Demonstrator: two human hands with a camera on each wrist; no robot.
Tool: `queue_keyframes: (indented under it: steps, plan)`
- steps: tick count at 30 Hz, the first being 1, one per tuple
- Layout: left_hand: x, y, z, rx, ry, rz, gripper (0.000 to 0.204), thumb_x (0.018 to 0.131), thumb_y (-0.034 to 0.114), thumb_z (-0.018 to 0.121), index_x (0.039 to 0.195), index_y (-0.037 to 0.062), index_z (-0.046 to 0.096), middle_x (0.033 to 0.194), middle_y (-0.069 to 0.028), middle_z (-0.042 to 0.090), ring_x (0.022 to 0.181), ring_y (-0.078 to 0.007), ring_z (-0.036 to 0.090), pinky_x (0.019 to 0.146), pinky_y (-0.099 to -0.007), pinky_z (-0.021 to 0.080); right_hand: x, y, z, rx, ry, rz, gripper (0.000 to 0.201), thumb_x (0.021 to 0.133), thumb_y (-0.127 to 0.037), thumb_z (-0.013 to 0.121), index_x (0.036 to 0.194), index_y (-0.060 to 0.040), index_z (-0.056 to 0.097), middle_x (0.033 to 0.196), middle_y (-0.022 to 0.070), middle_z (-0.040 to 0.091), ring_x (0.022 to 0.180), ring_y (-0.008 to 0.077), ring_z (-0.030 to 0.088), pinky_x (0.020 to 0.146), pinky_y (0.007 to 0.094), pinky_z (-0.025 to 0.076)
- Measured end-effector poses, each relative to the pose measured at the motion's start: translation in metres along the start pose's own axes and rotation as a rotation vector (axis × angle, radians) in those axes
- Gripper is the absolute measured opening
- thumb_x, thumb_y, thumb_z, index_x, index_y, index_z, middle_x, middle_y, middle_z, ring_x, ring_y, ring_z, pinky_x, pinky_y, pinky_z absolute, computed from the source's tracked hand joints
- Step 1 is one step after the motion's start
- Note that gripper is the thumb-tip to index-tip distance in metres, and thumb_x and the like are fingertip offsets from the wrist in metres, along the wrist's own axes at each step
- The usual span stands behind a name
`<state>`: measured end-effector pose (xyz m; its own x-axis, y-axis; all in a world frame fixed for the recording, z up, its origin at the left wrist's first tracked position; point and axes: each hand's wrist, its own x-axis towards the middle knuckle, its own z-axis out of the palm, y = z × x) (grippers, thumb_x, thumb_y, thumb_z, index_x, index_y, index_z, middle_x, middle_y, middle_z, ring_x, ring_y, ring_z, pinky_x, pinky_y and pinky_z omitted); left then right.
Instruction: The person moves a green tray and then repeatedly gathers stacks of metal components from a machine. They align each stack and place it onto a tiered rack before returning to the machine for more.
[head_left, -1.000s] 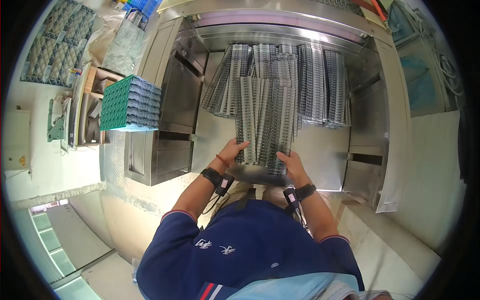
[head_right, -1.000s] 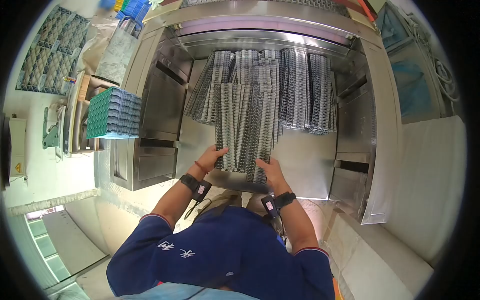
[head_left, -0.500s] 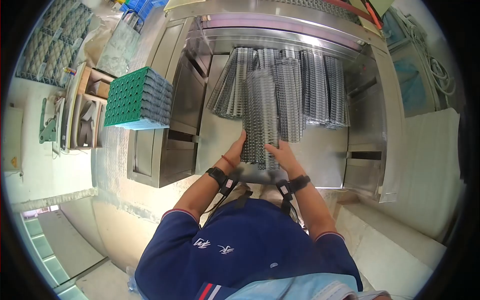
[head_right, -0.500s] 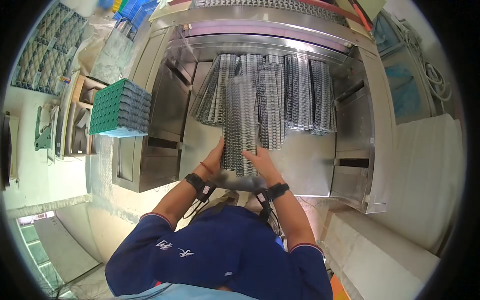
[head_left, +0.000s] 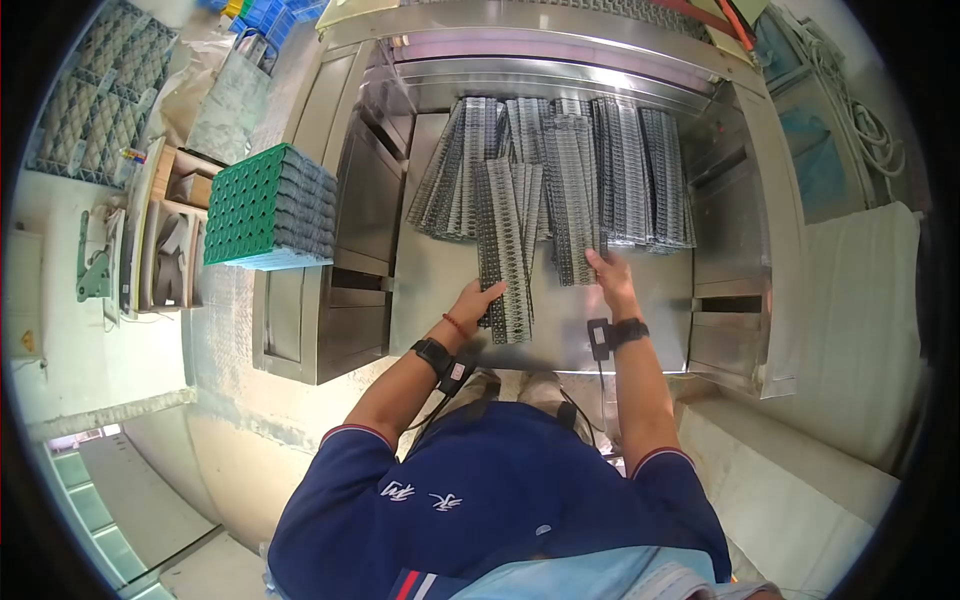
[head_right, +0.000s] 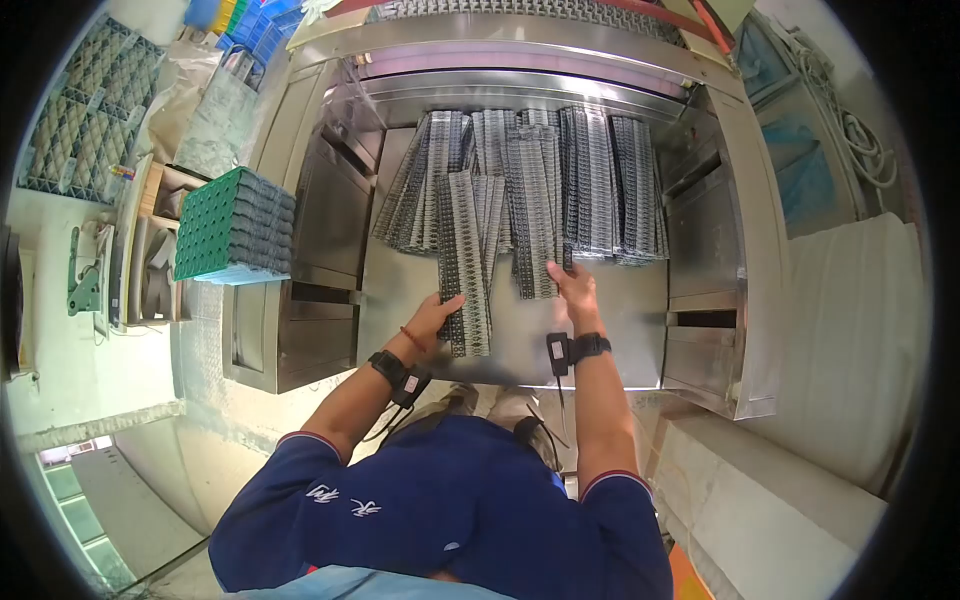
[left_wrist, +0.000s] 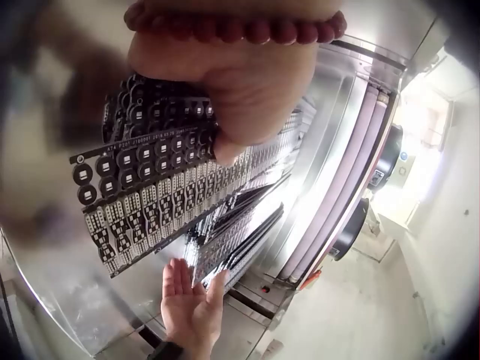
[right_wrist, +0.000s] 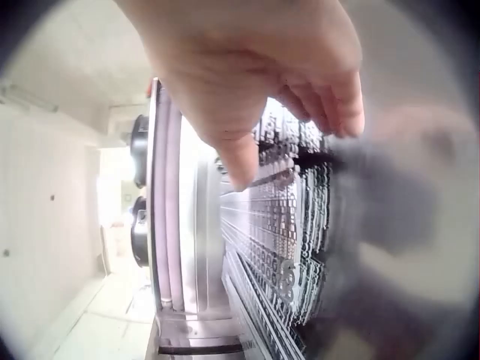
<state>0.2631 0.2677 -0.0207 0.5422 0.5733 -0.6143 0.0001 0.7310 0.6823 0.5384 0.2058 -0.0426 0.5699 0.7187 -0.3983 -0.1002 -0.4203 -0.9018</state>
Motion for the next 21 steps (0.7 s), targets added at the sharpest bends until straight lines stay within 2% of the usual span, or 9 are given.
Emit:
queue_keyframes:
  steps: [1, 2, 3, 6, 9, 10, 13, 16, 21]
  plan:
    - [-0.001, 0.001, 0.001, 0.016, 0.005, 0.002, 0.030, 0.087, 0.022, 0.059, 0.106, -0.0008, 0.055, 0.095, -0.0054, 0.062, 0.080, -0.0131, 0.060, 0.070, -0.0288, 0.049, 0.001, 0.000, 0.010, 0.244, -0.153, 0.043, 0.052, 0.073, -0.027, 0.073, 0.106, 0.0095, 0.056, 0.096, 0.0161, 0.064, 0.088, 0.0202, 0.060, 0.075, 0.0320, 0.048]
    - [-0.001, 0.002, 0.001, 0.033, 0.010, 0.005, 0.031, 0.087, 0.022, 0.059, 0.107, -0.0012, 0.054, 0.096, -0.0052, 0.062, 0.080, -0.0126, 0.059, 0.071, -0.0286, 0.049, -0.001, -0.005, 0.019, 0.194, -0.065, 0.089, 0.043, 0.073, -0.020, 0.073, 0.101, 0.0097, 0.059, 0.092, 0.0141, 0.064, 0.082, 0.0178, 0.059, 0.074, 0.0295, 0.048]
    - [-0.002, 0.002, 0.001, 0.039, 0.012, 0.004, 0.031, 0.087, 0.022, 0.059, 0.107, -0.0012, 0.054, 0.096, -0.0052, 0.062, 0.080, -0.0126, 0.059, 0.071, -0.0286, 0.049, -0.006, -0.005, 0.032, 0.200, -0.065, 0.091, 0.043, 0.073, -0.020, 0.073, 0.101, 0.0097, 0.059, 0.092, 0.0141, 0.064, 0.082, 0.0178, 0.059, 0.074, 0.0295, 0.048]
    - [-0.001, 0.003, 0.001, 0.007, -0.016, 0.017, 0.034, 0.087, 0.023, 0.059, 0.109, -0.0018, 0.053, 0.098, -0.0053, 0.062, 0.081, -0.0124, 0.059, 0.073, -0.0285, 0.049, -0.017, -0.003, 0.051, 0.306, -0.159, 0.136, 0.041, 0.074, -0.018, 0.073, 0.101, 0.0091, 0.058, 0.091, 0.0124, 0.064, 0.080, 0.0175, 0.059, 0.072, 0.0279, 0.048]
    - [-0.006, 0.008, -0.007, 0.030, -0.019, 0.008, 0.035, 0.087, 0.022, 0.059, 0.111, -0.0024, 0.053, 0.100, -0.0060, 0.062, 0.084, -0.0129, 0.059, 0.075, -0.0282, 0.048, -0.016, 0.000, 0.060, 0.723, -0.301, 0.255, 0.051, 0.075, -0.015, 0.072, 0.115, 0.0050, 0.049, 0.102, 0.0102, 0.060, 0.089, 0.0221, 0.059, 0.082, 0.0327, 0.047]
    - [-0.007, 0.008, -0.008, 0.050, -0.003, 0.011, 0.036, 0.087, 0.022, 0.059, 0.112, -0.0027, 0.052, 0.101, -0.0063, 0.061, 0.086, -0.0131, 0.058, 0.076, -0.0279, 0.048, -0.009, 0.000, 0.062, 0.712, -0.341, 0.193, 0.052, 0.077, -0.013, 0.069, 0.119, 0.0051, 0.045, 0.107, 0.0115, 0.058, 0.095, 0.0242, 0.057, 0.086, 0.0356, 0.046]
    - [-0.014, 0.007, -0.008, 0.083, 0.019, 0.004, 0.036, 0.087, 0.021, 0.059, 0.113, -0.0031, 0.052, 0.102, -0.0067, 0.061, 0.088, -0.0133, 0.058, 0.078, -0.0276, 0.048, 0.004, 0.015, 0.065, 0.646, -0.314, 0.191, 0.049, 0.078, -0.013, 0.067, 0.118, 0.0059, 0.046, 0.106, 0.0132, 0.058, 0.098, 0.0253, 0.056, 0.086, 0.0363, 0.046]
    - [-0.016, 0.007, -0.020, 0.130, 0.025, 0.030, 0.035, 0.087, 0.020, 0.059, 0.113, -0.0027, 0.051, 0.103, -0.0066, 0.061, 0.089, -0.0131, 0.058, 0.078, -0.0278, 0.047, -0.021, 0.000, 0.048, 0.662, -0.311, 0.113, 0.048, 0.078, -0.014, 0.066, 0.117, 0.0069, 0.046, 0.106, 0.0140, 0.059, 0.096, 0.0247, 0.057, 0.085, 0.0361, 0.047]
    - [-0.018, 0.000, -0.038, 0.154, 0.033, -0.013, 0.035, 0.087, 0.019, 0.058, 0.114, -0.0034, 0.051, 0.103, -0.0070, 0.060, 0.089, -0.0129, 0.057, 0.077, -0.0279, 0.047, -0.068, -0.019, 0.019, 0.716, -0.440, 0.149, 0.046, 0.079, -0.016, 0.065, 0.115, 0.0067, 0.047, 0.104, 0.0138, 0.059, 0.089, 0.0226, 0.059, 0.081, 0.0352, 0.049]
